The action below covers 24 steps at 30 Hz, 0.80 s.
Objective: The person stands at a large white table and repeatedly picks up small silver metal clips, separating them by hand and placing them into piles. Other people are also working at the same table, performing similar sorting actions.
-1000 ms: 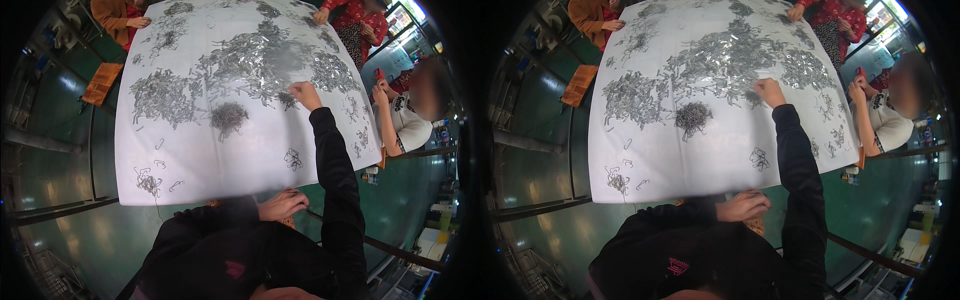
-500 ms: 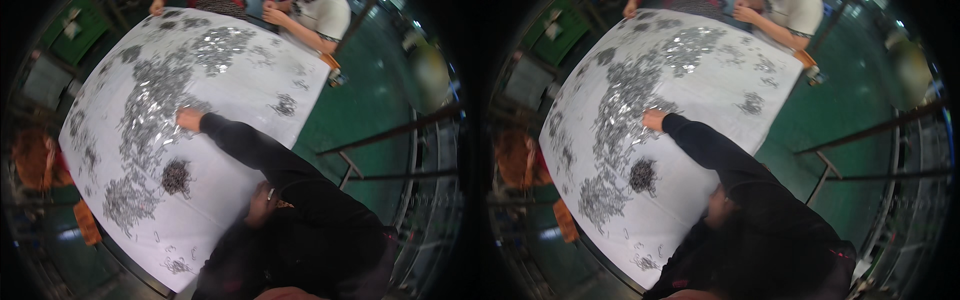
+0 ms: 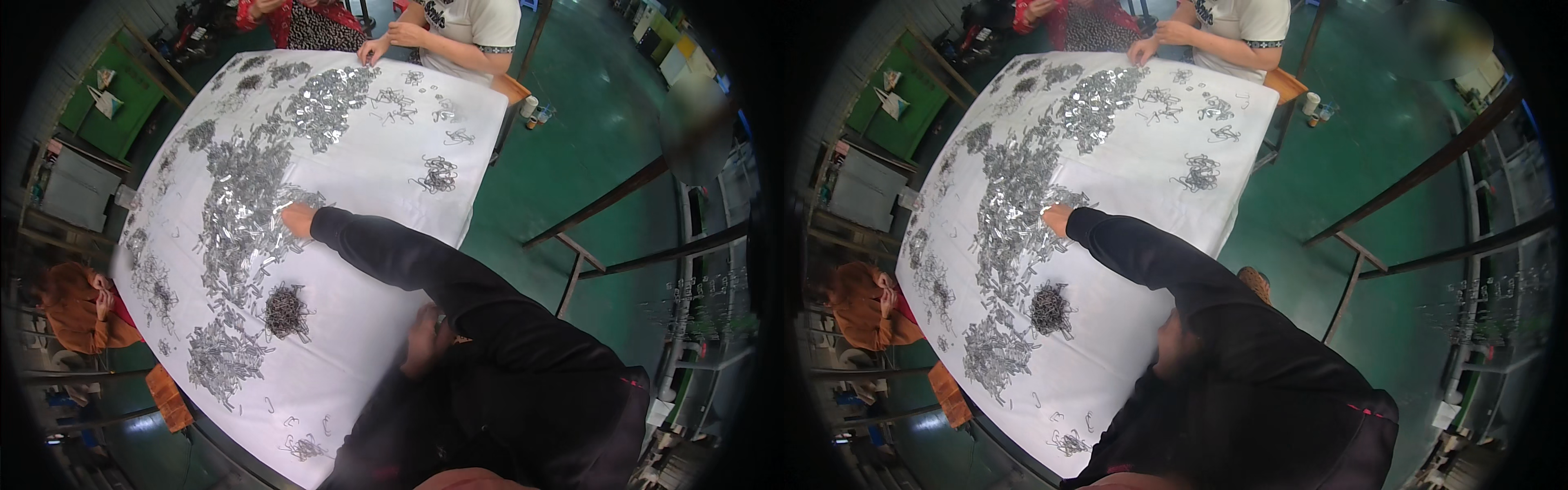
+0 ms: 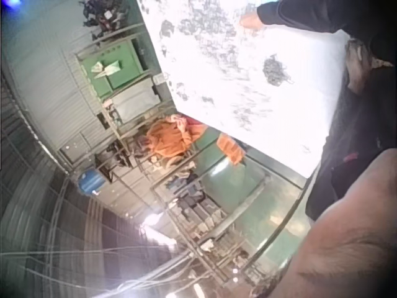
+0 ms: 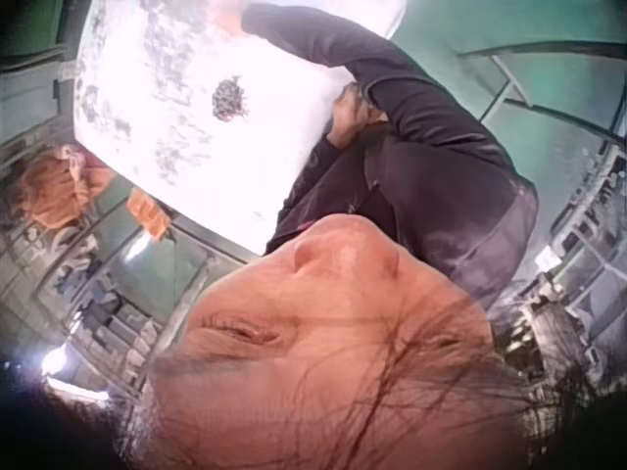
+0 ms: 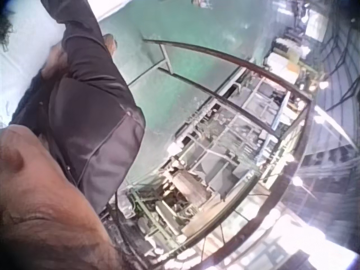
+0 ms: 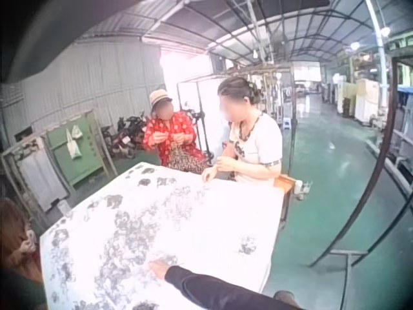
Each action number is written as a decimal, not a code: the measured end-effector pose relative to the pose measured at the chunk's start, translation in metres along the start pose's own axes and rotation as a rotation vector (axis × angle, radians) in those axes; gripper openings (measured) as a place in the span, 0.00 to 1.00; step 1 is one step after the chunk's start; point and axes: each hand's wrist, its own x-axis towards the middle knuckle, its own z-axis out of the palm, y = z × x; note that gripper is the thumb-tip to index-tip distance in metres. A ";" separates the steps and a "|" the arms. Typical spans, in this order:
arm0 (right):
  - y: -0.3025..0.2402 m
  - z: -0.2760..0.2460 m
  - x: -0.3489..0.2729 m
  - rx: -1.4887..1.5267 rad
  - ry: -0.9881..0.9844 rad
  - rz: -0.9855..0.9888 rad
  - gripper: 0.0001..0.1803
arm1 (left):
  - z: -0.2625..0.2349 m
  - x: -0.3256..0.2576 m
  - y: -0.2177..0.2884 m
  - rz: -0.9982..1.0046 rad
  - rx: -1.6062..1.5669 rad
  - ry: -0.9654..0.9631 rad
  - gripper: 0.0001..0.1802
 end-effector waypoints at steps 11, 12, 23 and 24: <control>0.026 -0.033 -0.009 0.395 0.049 0.188 0.10 | 0.000 -0.002 0.017 -0.051 -0.160 0.000 0.05; 0.041 -0.044 -0.015 0.529 0.076 0.274 0.09 | 0.000 -0.001 0.018 -0.032 -0.152 -0.011 0.05; 0.257 -0.186 -0.149 0.639 0.617 0.681 0.17 | 0.008 0.021 0.006 0.043 -0.205 -0.069 0.05; 0.258 -0.192 -0.150 0.369 0.584 0.639 0.18 | 0.008 0.024 0.004 0.041 -0.199 -0.096 0.06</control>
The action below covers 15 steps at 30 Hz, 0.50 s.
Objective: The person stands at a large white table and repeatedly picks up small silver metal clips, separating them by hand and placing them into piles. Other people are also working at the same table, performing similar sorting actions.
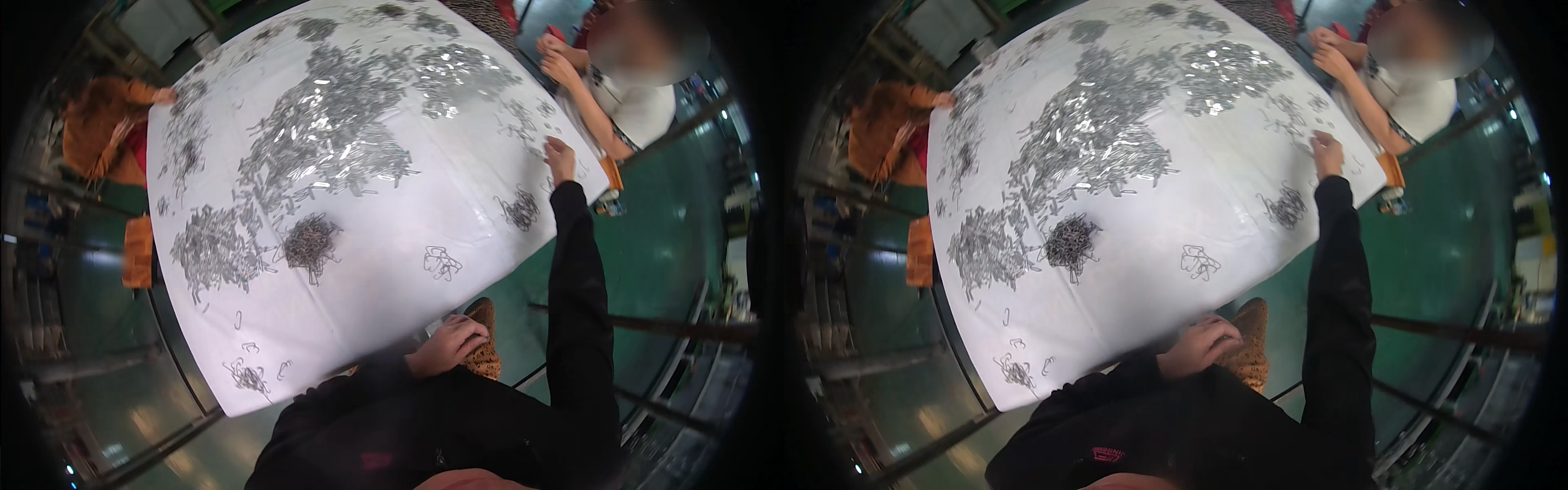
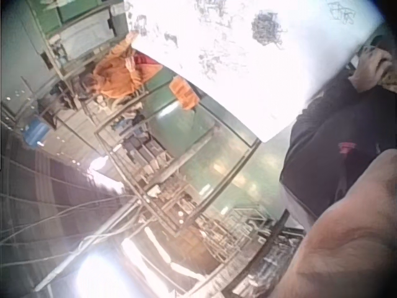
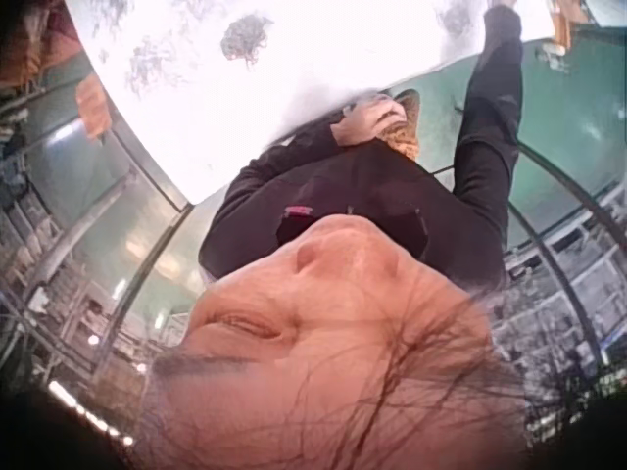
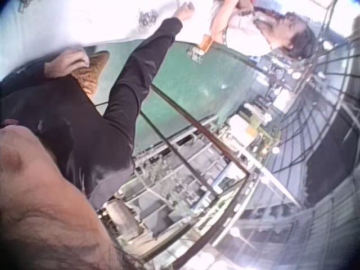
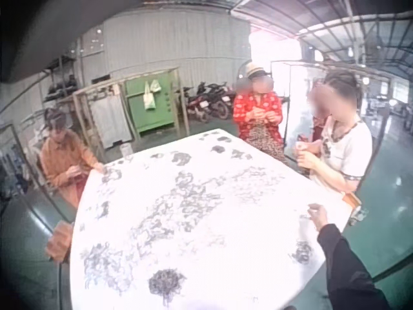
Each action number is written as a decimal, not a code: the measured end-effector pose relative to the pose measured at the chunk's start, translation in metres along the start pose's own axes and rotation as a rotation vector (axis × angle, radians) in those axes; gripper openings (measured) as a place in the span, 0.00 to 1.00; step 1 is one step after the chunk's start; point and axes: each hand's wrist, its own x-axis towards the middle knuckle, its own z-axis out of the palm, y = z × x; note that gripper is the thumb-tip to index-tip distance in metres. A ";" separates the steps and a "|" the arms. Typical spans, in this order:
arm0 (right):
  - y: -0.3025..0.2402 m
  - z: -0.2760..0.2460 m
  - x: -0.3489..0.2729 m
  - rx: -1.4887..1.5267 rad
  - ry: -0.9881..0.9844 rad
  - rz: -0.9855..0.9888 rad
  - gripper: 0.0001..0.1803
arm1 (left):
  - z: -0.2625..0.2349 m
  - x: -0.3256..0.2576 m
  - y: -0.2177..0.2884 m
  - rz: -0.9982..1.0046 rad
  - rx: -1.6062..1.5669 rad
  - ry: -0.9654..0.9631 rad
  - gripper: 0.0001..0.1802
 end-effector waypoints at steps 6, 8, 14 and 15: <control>-0.062 0.077 -0.016 -0.215 -0.263 -0.708 0.22 | 0.002 0.013 -0.009 0.051 -0.099 -0.001 0.05; -0.085 0.132 -0.037 -0.294 -0.497 -0.754 0.27 | 0.001 0.013 -0.010 0.051 -0.096 0.001 0.05; -0.130 0.255 -0.107 -0.578 -0.622 -0.719 0.30 | -0.013 0.007 0.000 0.080 -0.024 0.105 0.05; -0.128 0.255 -0.119 -0.666 -0.642 -0.770 0.29 | -0.017 0.005 0.003 0.083 -0.003 0.122 0.06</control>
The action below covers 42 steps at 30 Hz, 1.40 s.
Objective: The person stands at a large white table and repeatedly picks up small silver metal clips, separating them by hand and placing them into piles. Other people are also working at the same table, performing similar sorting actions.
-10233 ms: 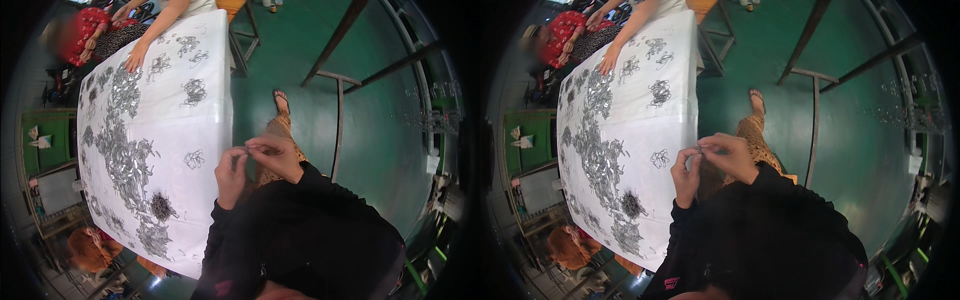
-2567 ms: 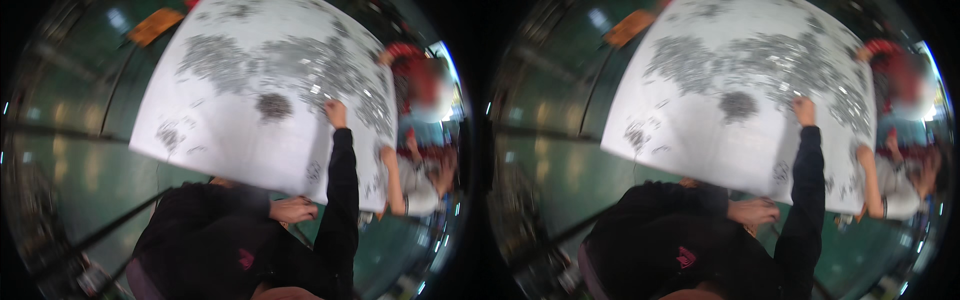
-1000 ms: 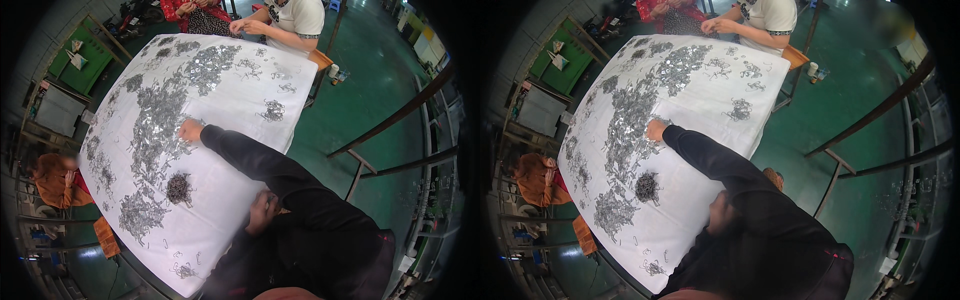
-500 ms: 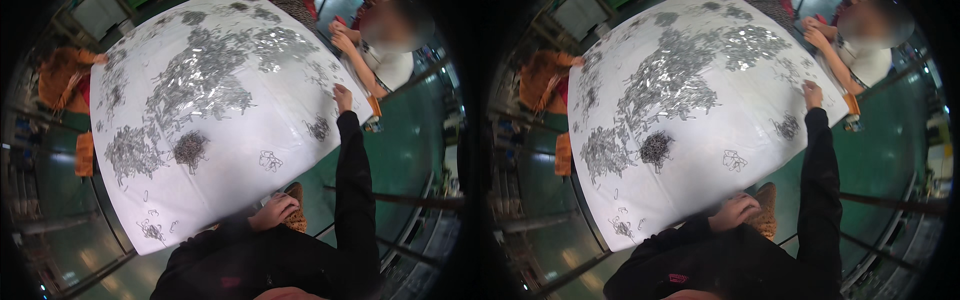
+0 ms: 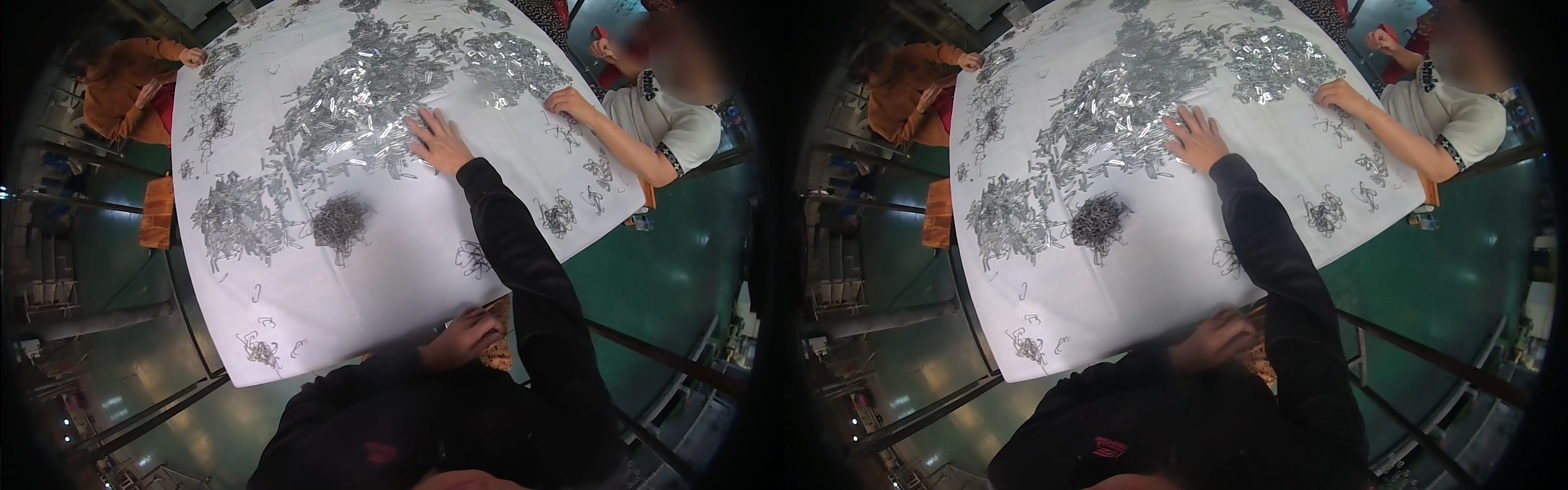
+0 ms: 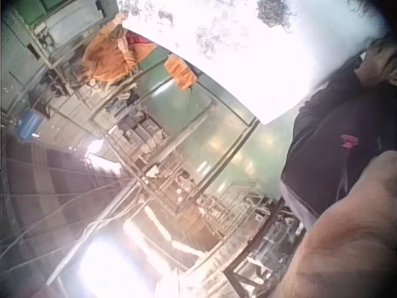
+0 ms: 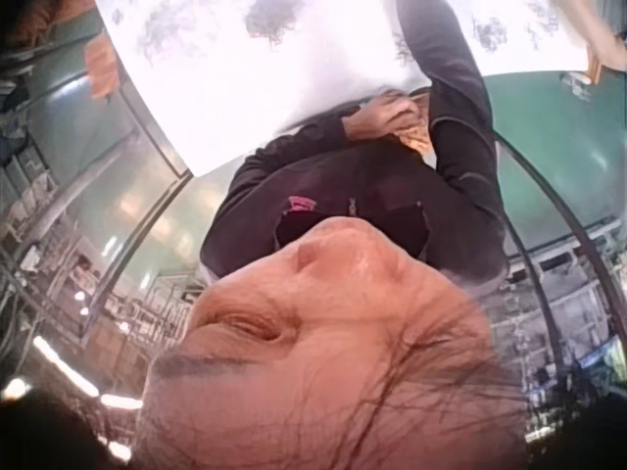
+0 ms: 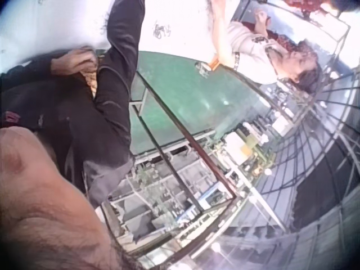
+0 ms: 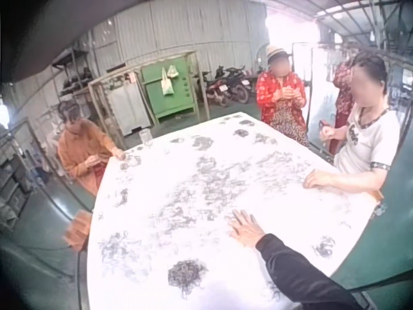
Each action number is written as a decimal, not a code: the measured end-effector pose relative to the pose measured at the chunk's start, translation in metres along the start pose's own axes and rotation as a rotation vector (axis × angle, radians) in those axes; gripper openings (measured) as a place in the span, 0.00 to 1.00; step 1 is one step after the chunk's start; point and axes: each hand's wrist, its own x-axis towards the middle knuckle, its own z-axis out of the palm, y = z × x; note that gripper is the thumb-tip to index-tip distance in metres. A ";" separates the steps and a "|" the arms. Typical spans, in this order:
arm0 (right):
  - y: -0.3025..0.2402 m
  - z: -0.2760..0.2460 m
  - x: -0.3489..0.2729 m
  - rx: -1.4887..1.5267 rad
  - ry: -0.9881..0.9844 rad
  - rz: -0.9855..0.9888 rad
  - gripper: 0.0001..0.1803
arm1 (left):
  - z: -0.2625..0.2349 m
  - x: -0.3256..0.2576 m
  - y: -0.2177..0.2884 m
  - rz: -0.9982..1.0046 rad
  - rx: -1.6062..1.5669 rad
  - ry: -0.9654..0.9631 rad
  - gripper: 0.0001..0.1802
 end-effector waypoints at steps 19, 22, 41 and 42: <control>0.038 -0.099 -0.142 0.497 0.097 0.193 0.17 | 0.010 -0.024 0.012 0.029 0.066 0.012 0.05; 0.020 -0.071 -0.140 0.494 0.092 0.002 0.15 | 0.012 -0.025 0.013 0.021 0.060 0.002 0.05; 0.043 -0.088 -0.144 0.612 0.024 0.170 0.09 | 0.008 -0.012 0.015 0.048 0.039 0.024 0.06; 0.044 -0.090 -0.148 0.647 0.032 0.207 0.09 | 0.008 -0.012 0.016 0.047 0.038 0.023 0.06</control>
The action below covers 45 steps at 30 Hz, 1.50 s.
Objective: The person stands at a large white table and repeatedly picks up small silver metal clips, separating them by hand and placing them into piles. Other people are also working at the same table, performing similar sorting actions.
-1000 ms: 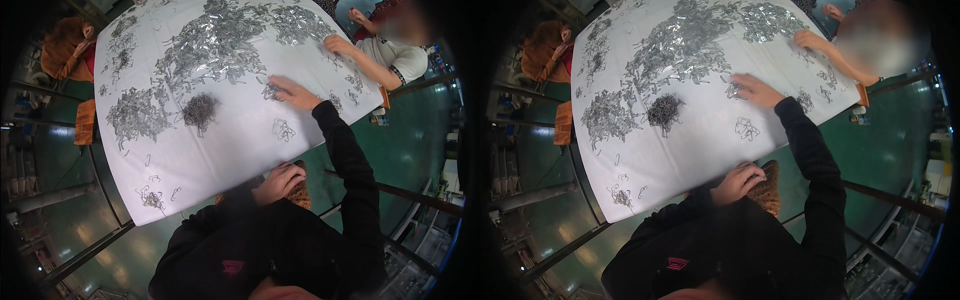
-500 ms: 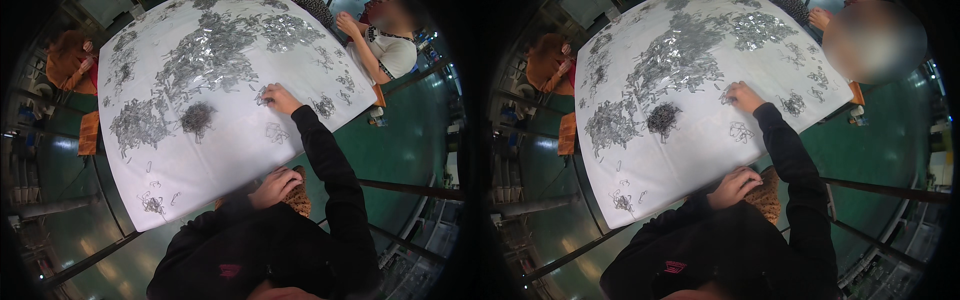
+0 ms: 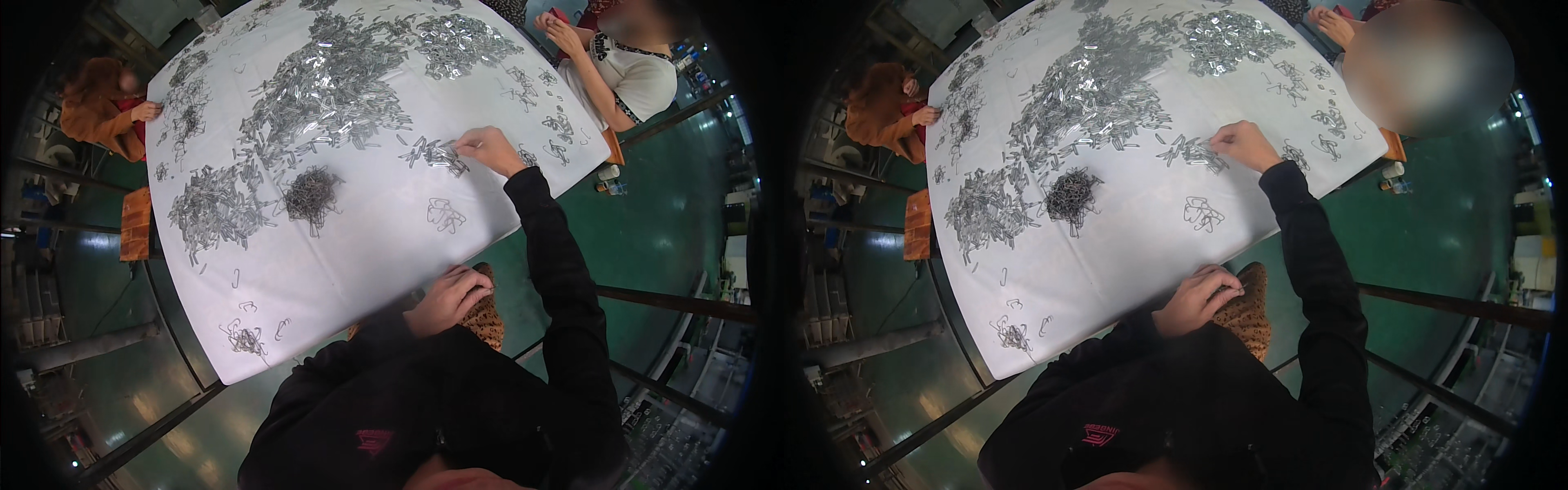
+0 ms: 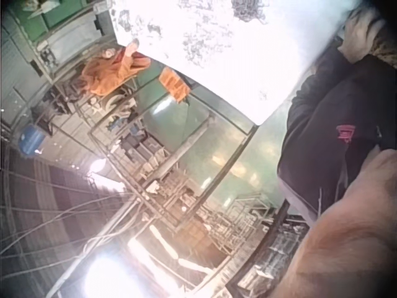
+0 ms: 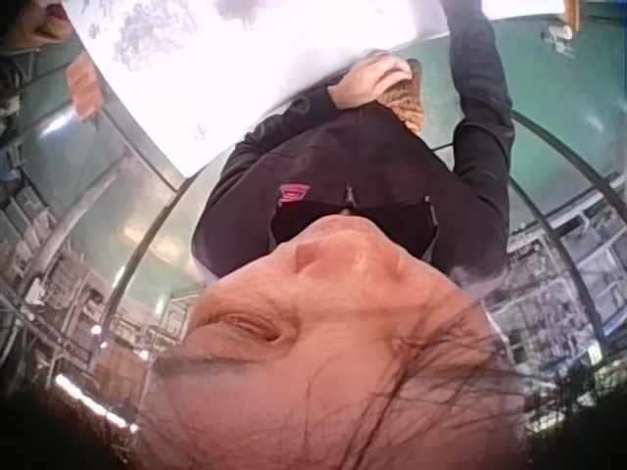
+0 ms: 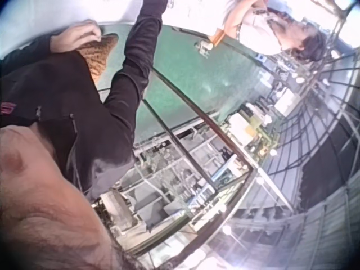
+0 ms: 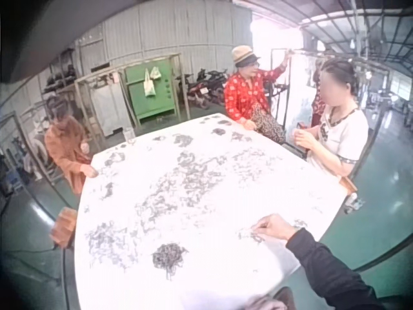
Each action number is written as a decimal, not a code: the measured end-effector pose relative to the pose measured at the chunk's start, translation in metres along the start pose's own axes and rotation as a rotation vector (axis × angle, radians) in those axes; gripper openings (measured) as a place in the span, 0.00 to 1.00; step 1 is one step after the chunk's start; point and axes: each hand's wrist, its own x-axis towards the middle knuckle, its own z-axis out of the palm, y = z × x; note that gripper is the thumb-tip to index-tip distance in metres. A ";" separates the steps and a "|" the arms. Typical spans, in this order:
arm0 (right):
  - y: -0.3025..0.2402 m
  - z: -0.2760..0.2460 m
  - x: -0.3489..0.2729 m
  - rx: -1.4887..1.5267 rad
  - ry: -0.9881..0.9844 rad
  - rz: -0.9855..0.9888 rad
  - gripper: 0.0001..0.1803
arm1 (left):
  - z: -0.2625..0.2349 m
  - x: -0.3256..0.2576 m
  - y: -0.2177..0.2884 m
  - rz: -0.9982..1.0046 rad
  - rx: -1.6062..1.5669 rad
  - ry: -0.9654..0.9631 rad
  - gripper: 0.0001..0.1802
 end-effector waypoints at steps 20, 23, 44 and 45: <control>-0.057 0.027 -0.218 0.851 0.480 0.308 0.11 | 0.012 0.019 0.000 -0.036 0.056 -0.006 0.06; -0.076 0.027 -0.237 0.848 0.540 0.252 0.12 | 0.018 0.029 0.002 -0.048 0.093 -0.040 0.06; -0.089 0.029 -0.241 0.890 0.881 0.225 0.07 | 0.004 0.072 -0.026 -0.041 0.224 0.166 0.12; -0.089 0.028 -0.240 0.890 0.887 0.240 0.07 | -0.013 0.087 -0.037 -0.054 0.298 0.228 0.11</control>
